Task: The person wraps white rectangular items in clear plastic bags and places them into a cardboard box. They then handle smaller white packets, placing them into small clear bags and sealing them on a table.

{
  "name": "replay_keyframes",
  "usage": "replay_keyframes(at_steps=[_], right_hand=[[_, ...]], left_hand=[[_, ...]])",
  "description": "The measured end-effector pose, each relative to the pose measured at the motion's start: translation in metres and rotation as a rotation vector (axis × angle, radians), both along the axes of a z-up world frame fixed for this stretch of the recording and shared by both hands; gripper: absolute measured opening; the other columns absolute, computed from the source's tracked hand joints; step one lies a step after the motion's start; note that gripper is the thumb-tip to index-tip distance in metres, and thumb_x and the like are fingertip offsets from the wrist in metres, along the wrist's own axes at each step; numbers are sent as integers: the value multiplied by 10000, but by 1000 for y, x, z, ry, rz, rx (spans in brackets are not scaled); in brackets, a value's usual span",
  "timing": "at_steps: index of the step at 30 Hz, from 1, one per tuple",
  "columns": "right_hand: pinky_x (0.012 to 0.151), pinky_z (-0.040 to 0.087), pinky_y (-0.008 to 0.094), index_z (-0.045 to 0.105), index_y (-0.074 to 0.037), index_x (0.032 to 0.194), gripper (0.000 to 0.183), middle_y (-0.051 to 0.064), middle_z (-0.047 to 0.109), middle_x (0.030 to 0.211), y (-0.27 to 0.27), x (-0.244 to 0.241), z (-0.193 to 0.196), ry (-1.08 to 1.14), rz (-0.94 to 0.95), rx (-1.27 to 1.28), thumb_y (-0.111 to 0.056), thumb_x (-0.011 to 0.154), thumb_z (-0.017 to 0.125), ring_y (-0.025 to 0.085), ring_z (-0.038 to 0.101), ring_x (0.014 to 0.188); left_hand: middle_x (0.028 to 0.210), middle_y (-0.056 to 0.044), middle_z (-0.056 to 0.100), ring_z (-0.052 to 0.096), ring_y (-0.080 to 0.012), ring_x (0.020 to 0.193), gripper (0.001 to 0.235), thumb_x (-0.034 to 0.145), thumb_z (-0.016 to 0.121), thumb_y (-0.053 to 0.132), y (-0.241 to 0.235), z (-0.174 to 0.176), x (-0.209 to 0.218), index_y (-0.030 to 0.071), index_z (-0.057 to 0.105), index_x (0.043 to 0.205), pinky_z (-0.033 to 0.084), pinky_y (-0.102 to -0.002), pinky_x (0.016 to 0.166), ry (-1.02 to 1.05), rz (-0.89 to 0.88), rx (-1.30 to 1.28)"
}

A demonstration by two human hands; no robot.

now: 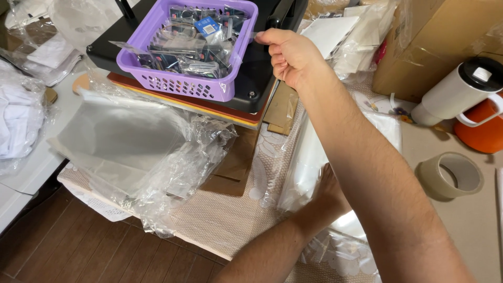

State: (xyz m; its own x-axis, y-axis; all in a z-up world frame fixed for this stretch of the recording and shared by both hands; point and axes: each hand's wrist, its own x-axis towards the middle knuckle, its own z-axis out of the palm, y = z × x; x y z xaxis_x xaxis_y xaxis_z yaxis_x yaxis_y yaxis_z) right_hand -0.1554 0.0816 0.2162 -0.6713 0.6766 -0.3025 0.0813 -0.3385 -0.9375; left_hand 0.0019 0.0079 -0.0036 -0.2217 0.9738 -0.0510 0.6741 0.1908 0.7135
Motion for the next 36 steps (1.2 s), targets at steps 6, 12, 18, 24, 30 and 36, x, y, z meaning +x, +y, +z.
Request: replay_keyframes(at_steps=[6,12,18,24,30,36], right_hand=[[432,120,201,473,-183,689,309,-72,289,550,-8,-4,9,70,-71,180,-200,789,766,42,202,480],[458,164,220,701,-131,851,122,-84,342,561,-37,44,41,307,143,567,-227,906,753,40,276,500],[440,365,125,663,-92,1219,269,-6,627,698,-49,182,30,268,492,1193,-205,976,652,5,552,539],[736,551,330,597,-134,1325,482,-24,740,976,-65,322,-46,-197,322,1692,-103,866,740,169,694,830],[1001,553,354,581,-58,1334,630,106,703,1244,-56,476,-180,-365,379,2015,-27,732,767,249,665,1122],[1061,469,486,450,-38,1427,400,168,592,1354,-76,472,-192,-278,500,2085,-89,1032,413,329,585,1233]], left_hand=[[1198,-170,458,421,-311,1215,307,830,467,150,1,1,1,56,480,1122,287,-439,1107,40,-5,-37],[1118,-163,516,470,-341,1190,305,846,550,163,7,-10,2,29,512,1118,353,-443,1084,54,71,198],[1169,-94,620,577,-323,1105,375,841,709,238,9,-27,-1,120,650,1192,451,-466,934,187,50,467],[1421,-222,483,603,-389,1092,479,917,661,400,-13,3,-28,125,564,1296,507,-507,878,422,-19,-42],[1472,-136,509,490,-280,1308,925,678,564,-247,-169,48,-102,105,401,1518,390,-443,1103,660,-266,96],[1529,-157,487,526,-353,1343,661,863,603,-42,-227,14,-136,84,430,1487,425,-477,1114,754,-429,428]])
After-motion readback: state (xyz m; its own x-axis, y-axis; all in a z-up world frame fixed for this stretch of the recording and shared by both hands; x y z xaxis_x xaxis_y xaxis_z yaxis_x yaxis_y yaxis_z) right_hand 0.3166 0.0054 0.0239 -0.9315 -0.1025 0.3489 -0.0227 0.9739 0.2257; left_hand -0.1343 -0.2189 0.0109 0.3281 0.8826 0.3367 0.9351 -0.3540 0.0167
